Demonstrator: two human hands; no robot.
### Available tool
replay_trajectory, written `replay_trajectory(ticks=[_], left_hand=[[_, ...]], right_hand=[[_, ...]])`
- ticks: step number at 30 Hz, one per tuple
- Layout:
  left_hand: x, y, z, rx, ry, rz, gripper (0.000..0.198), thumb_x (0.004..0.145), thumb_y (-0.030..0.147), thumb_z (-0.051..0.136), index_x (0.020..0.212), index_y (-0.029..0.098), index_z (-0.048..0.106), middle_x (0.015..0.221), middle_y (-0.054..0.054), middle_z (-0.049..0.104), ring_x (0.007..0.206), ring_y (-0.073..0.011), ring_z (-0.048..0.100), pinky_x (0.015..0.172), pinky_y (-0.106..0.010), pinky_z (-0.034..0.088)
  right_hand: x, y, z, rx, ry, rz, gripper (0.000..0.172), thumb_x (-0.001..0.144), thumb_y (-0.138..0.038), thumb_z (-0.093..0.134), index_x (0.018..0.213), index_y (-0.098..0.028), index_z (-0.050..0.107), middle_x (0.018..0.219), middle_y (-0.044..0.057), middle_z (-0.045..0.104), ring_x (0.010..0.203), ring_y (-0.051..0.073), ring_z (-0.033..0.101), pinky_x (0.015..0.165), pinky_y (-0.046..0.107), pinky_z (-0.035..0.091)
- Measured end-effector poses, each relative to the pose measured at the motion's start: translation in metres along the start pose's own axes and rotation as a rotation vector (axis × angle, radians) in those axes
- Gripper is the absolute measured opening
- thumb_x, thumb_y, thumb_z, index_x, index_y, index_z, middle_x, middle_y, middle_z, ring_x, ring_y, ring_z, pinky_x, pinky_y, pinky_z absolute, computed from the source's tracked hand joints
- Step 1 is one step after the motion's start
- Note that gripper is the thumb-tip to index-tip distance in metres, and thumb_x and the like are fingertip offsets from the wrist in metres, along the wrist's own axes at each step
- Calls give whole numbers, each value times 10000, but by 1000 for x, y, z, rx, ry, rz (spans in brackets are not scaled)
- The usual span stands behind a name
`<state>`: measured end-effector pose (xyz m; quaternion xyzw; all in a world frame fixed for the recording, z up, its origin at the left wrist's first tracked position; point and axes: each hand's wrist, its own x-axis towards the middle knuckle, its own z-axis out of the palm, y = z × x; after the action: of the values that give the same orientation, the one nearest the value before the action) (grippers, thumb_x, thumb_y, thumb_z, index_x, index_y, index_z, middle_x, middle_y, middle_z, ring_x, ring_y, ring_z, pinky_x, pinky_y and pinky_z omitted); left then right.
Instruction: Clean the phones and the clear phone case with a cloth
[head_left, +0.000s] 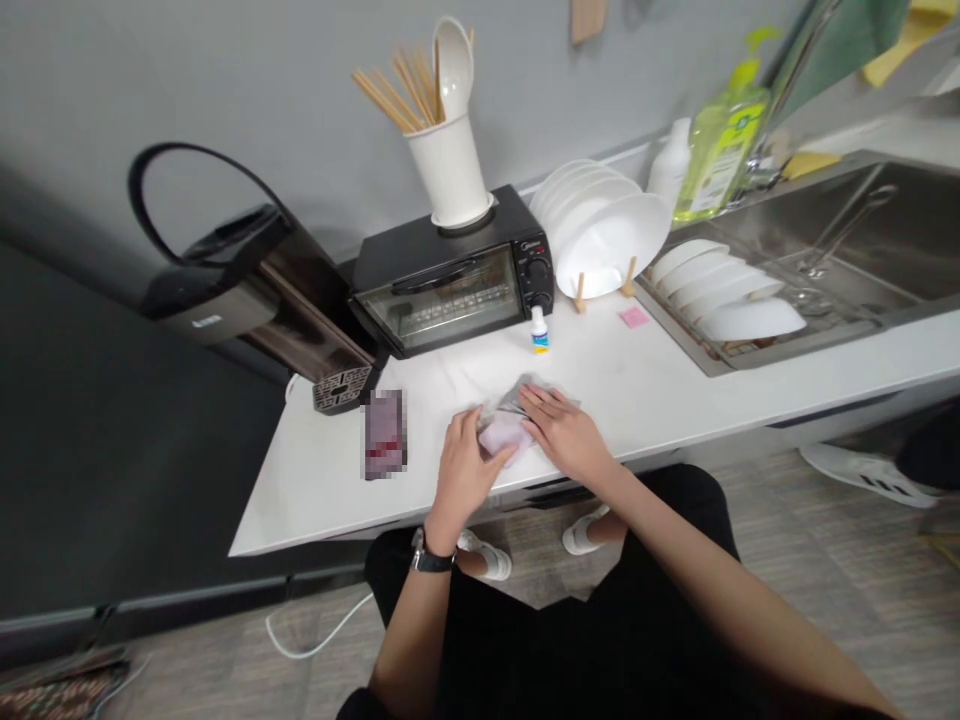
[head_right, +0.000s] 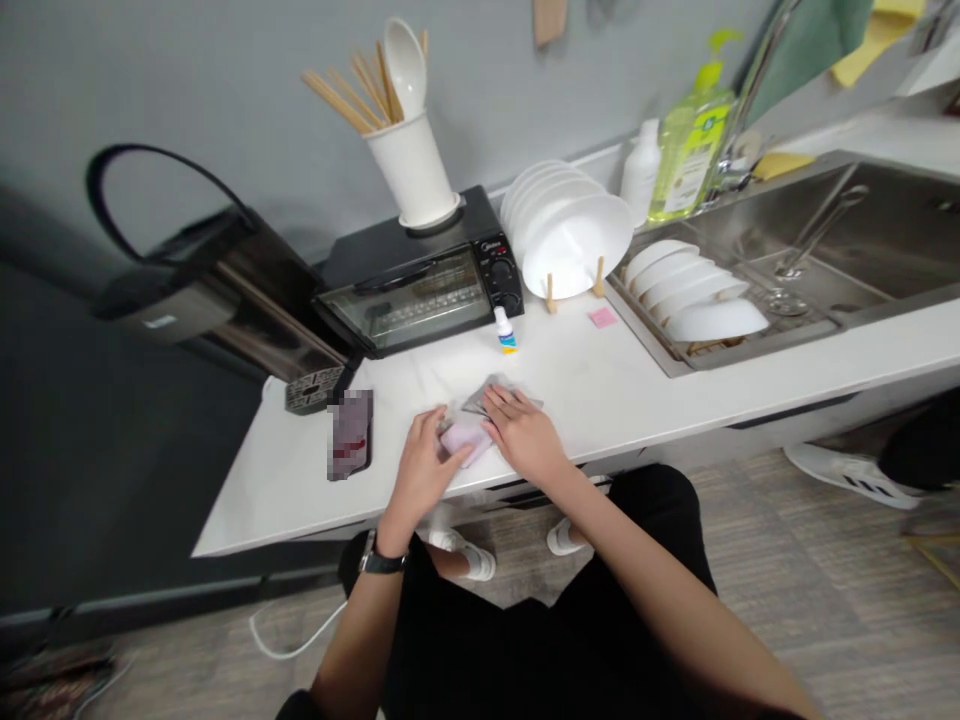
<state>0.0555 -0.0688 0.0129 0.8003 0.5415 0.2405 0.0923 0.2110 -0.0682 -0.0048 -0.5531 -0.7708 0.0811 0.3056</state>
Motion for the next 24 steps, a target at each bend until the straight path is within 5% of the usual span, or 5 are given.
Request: replay_trajectory(ticks=[6, 9, 15, 21, 24], left_hand=[[-14, -12, -3, -54, -49, -14, 465, 680, 278, 461, 1112, 252, 291, 1020, -56, 392, 971, -208, 351, 839, -350, 297], [-14, -18, -1, -79, -32, -37, 558, 665, 291, 481, 1154, 240, 216, 1010, -67, 397, 960, -222, 355, 830, -366, 297], [-12, -19, -5, -105, 4, -38, 578, 667, 323, 464, 1167, 237, 188, 1016, -68, 402, 972, -233, 346, 845, -385, 277], [-16, -23, -5, -101, -13, -48, 708, 608, 225, 527, 1190, 216, 123, 1036, -74, 396, 961, -229, 362, 814, -361, 330], [-16, -23, -5, -116, -16, -61, 718, 611, 246, 527, 1193, 220, 107, 1039, -67, 392, 973, -230, 349, 837, -367, 307]], right_hand=[[-4, -36, 12, -86, -141, -112, 440, 757, -345, 252, 1167, -197, 193, 1206, -10, 229, 1106, 144, 132, 933, 363, 123], [-10, -35, 5, -89, -258, -225, 444, 750, -366, 268, 1162, -210, 207, 1201, -25, 241, 1104, 124, 141, 937, 324, 141], [3, -15, -4, -215, -160, -39, 424, 762, -312, 262, 1164, -186, 211, 1208, 1, 223, 1110, 154, 102, 931, 380, 118], [-4, -47, 11, -108, -300, -287, 434, 734, -389, 289, 1145, -261, 233, 1190, -53, 253, 1096, 138, 166, 927, 353, 169], [-8, -32, 2, -129, -272, -209, 411, 749, -323, 275, 1151, -268, 212, 1188, -57, 255, 1089, 139, 183, 921, 366, 185]])
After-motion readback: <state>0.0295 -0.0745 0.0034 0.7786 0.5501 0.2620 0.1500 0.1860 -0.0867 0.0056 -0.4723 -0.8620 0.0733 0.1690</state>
